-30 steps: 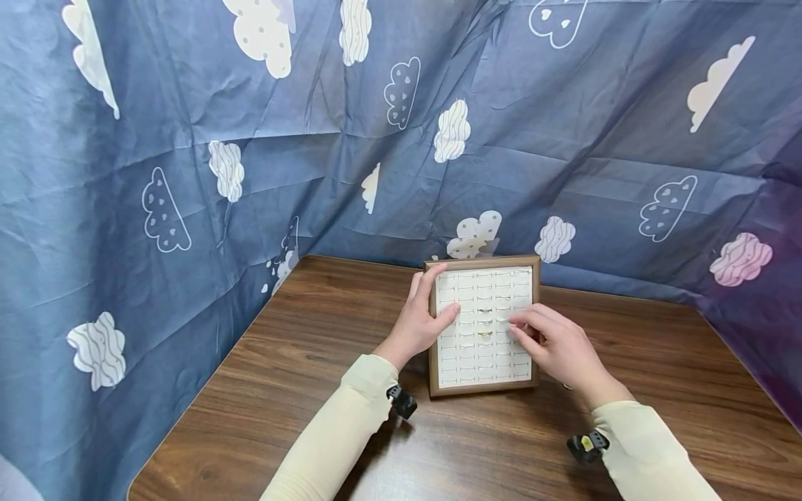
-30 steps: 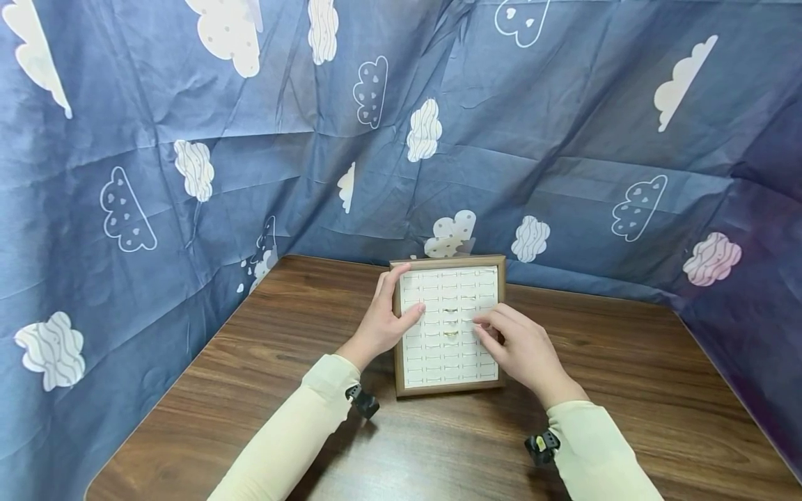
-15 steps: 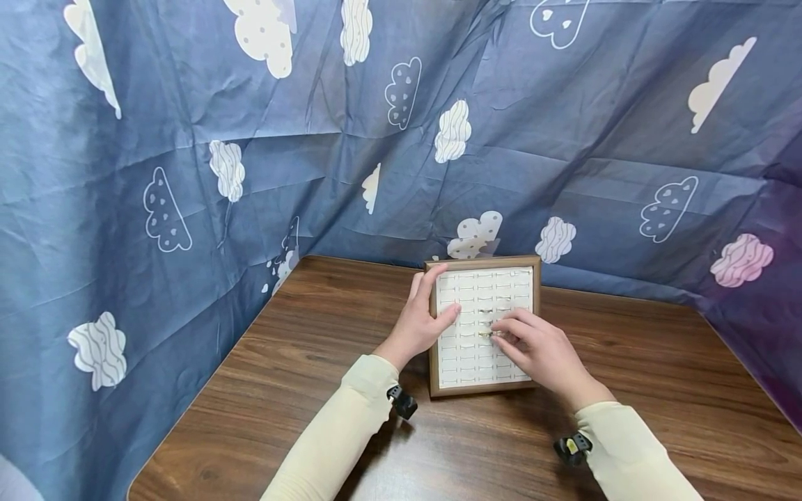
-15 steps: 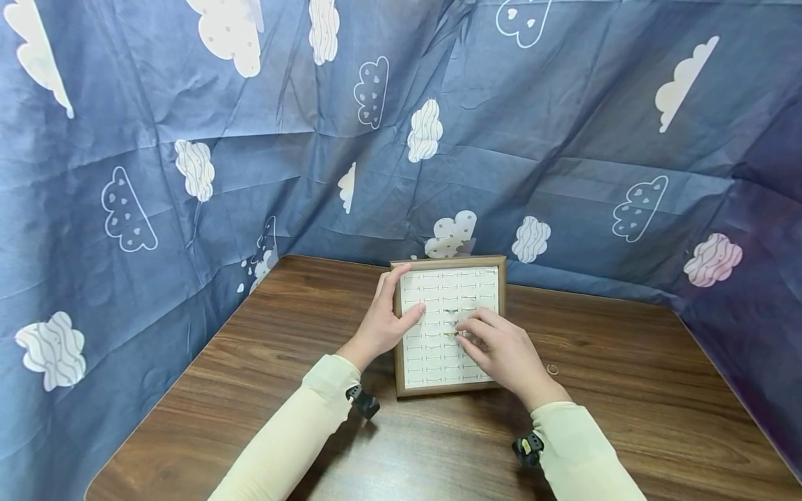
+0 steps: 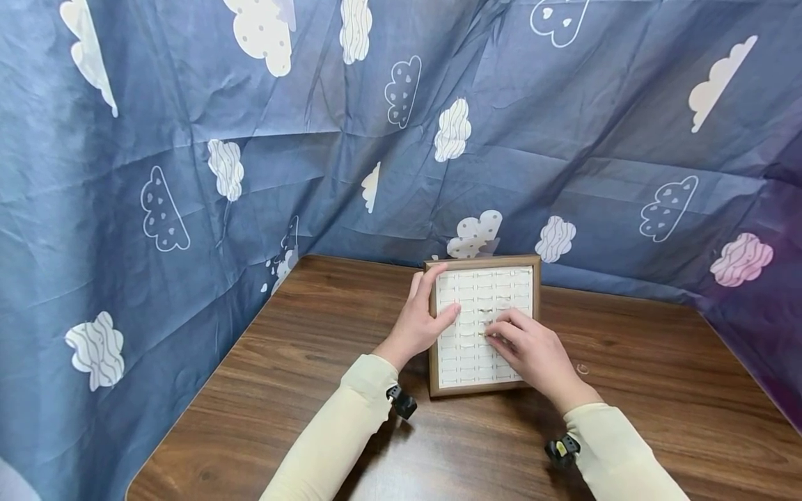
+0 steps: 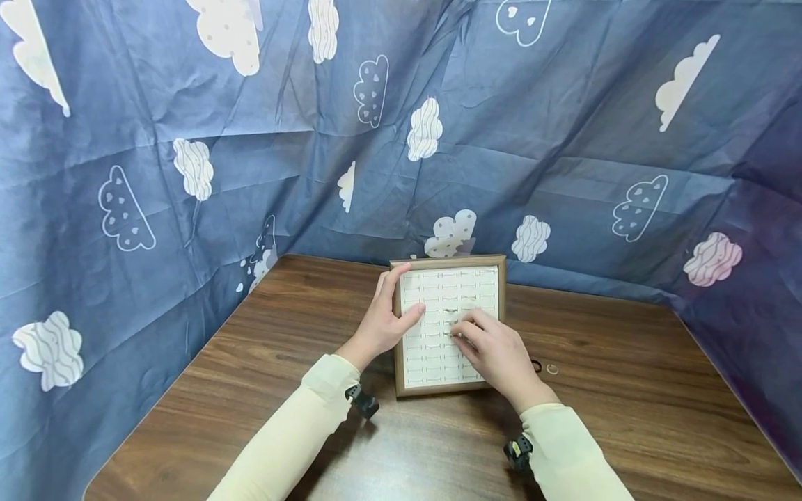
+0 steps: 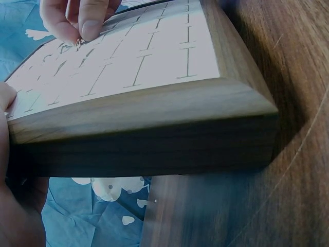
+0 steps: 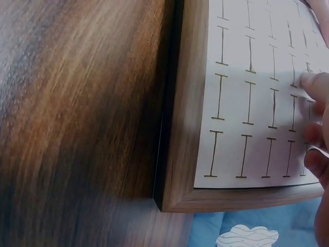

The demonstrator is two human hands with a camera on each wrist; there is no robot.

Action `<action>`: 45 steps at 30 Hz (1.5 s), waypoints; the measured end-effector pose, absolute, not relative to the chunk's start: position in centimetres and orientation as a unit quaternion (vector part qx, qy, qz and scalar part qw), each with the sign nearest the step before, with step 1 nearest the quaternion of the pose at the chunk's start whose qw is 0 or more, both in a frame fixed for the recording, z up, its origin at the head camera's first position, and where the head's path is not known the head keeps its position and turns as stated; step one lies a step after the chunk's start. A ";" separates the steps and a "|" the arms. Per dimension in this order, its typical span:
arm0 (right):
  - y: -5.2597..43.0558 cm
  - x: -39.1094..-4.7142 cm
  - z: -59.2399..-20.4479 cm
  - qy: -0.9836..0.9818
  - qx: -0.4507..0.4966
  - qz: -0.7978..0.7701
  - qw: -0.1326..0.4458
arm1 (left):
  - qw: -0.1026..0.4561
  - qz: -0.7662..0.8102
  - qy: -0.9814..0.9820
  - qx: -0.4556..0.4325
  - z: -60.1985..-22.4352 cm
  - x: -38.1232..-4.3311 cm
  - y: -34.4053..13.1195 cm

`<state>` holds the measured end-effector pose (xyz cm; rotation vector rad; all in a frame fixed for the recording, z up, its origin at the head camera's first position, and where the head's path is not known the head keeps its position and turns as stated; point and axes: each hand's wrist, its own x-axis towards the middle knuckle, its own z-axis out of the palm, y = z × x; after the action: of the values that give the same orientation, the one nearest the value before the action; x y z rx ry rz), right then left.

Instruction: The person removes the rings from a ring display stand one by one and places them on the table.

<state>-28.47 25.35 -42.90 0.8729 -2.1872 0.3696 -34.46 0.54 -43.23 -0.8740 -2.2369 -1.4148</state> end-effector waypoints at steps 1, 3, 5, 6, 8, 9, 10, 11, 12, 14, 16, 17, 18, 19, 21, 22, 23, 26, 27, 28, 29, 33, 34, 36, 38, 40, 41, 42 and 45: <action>25.3 -28.5 -42.9 -0.852 0.340 0.142 0.370 | 0.175 -0.500 -0.791 -0.308 -43.2 -34.5 0.5; 25.2 -28.5 -42.9 -0.854 0.341 0.137 0.368 | 0.174 -0.499 -0.792 -0.306 -43.0 -34.4 0.5; 25.2 -28.5 -42.9 -0.856 0.342 0.133 0.363 | 0.172 -0.499 -0.793 -0.305 -43.0 -34.4 0.5; 25.2 -28.5 -42.9 -0.857 0.344 0.132 0.360 | 0.172 -0.499 -0.793 -0.304 -43.0 -34.4 0.5; 25.2 -28.5 -43.0 -0.858 0.348 0.134 0.353 | 0.171 -0.499 -0.793 -0.304 -43.0 -34.3 0.6; 25.3 -28.5 -43.0 -0.858 0.350 0.135 0.351 | 0.171 -0.499 -0.793 -0.304 -43.0 -34.3 0.6; 25.3 -28.5 -43.0 -0.858 0.353 0.136 0.348 | 0.171 -0.499 -0.793 -0.305 -43.0 -34.3 0.6; 25.4 -28.5 -43.0 -0.857 0.355 0.140 0.346 | 0.171 -0.500 -0.792 -0.305 -43.0 -34.3 0.6; 25.5 -28.5 -43.0 -0.857 0.358 0.142 0.344 | 0.171 -0.500 -0.792 -0.306 -43.0 -34.3 0.6; 25.6 -28.4 -42.9 -0.857 0.361 0.147 0.338 | 0.171 -0.500 -0.792 -0.306 -43.0 -34.3 0.5; 25.6 -28.4 -42.9 -0.857 0.362 0.152 0.333 | 0.172 -0.500 -0.791 -0.307 -43.0 -34.3 0.5; 25.7 -28.3 -42.8 -0.858 0.361 0.153 0.331 | 0.172 -0.501 -0.791 -0.307 -43.0 -34.3 0.5; 25.7 -28.3 -42.8 -0.859 0.359 0.155 0.330 | 0.172 -0.501 -0.791 -0.307 -43.0 -34.3 0.5; 25.7 -28.3 -42.8 -0.860 0.357 0.157 0.330 | 0.172 -0.501 -0.791 -0.307 -43.0 -34.3 0.5; 25.6 -28.2 -42.9 -0.859 0.353 0.160 0.333 | 0.173 -0.501 -0.790 -0.308 -43.0 -34.3 0.5; 25.6 -28.2 -42.9 -0.859 0.352 0.162 0.336 | 0.174 -0.501 -0.790 -0.309 -43.1 -34.3 0.5; 25.6 -28.2 -43.0 -0.857 0.352 0.164 0.339 | 0.175 -0.500 -0.790 -0.309 -43.1 -34.3 0.5; 25.7 -28.3 -43.3 -0.845 0.360 0.170 0.357 | 0.182 -0.497 -0.789 -0.312 -43.2 -34.4 0.5; 25.7 -28.3 -43.4 -0.842 0.363 0.169 0.363 | 0.185 -0.496 -0.789 -0.313 -43.2 -34.4 0.5; 25.8 -28.4 -43.5 -0.838 0.365 0.168 0.369 | 0.186 -0.495 -0.789 -0.313 -43.2 -34.4 0.5; 25.8 -28.4 -43.6 -0.836 0.366 0.167 0.373 | 0.186 -0.495 -0.789 -0.314 -43.2 -34.4 0.5; 25.9 -28.5 -43.8 -0.833 0.365 0.160 0.383 | 0.184 -0.497 -0.786 -0.317 -43.1 -34.4 0.6; 26.0 -28.5 -43.8 -0.833 0.365 0.161 0.384 | 0.183 -0.498 -0.786 -0.316 -43.1 -34.4 0.6; 25.9 -28.5 -43.8 -0.828 0.369 0.166 0.389 | 0.184 -0.499 -0.786 -0.316 -43.1 -34.4 0.6; 25.9 -28.5 -43.8 -0.822 0.372 0.173 0.395 | 0.184 -0.498 -0.786 -0.315 -43.1 -34.4 0.6; 25.8 -28.6 -43.8 -0.816 0.375 0.179 0.402 | 0.184 -0.497 -0.787 -0.315 -43.2 -34.4 0.6; 25.8 -28.6 -43.8 -0.813 0.376 0.182 0.405 | 0.185 -0.497 -0.787 -0.315 -43.2 -34.5 0.6; 25.8 -28.6 -43.8 -0.812 0.375 0.185 0.407 | 0.185 -0.497 -0.787 -0.316 -43.2 -34.5 0.6; 25.8 -28.7 -43.9 -0.812 0.374 0.186 0.408 | 0.185 -0.499 -0.785 -0.315 -43.3 -34.5 0.6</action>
<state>-28.66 25.80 -43.90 0.9416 -2.0456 0.4693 -34.49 0.59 -43.30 -0.8890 -2.2128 -1.4074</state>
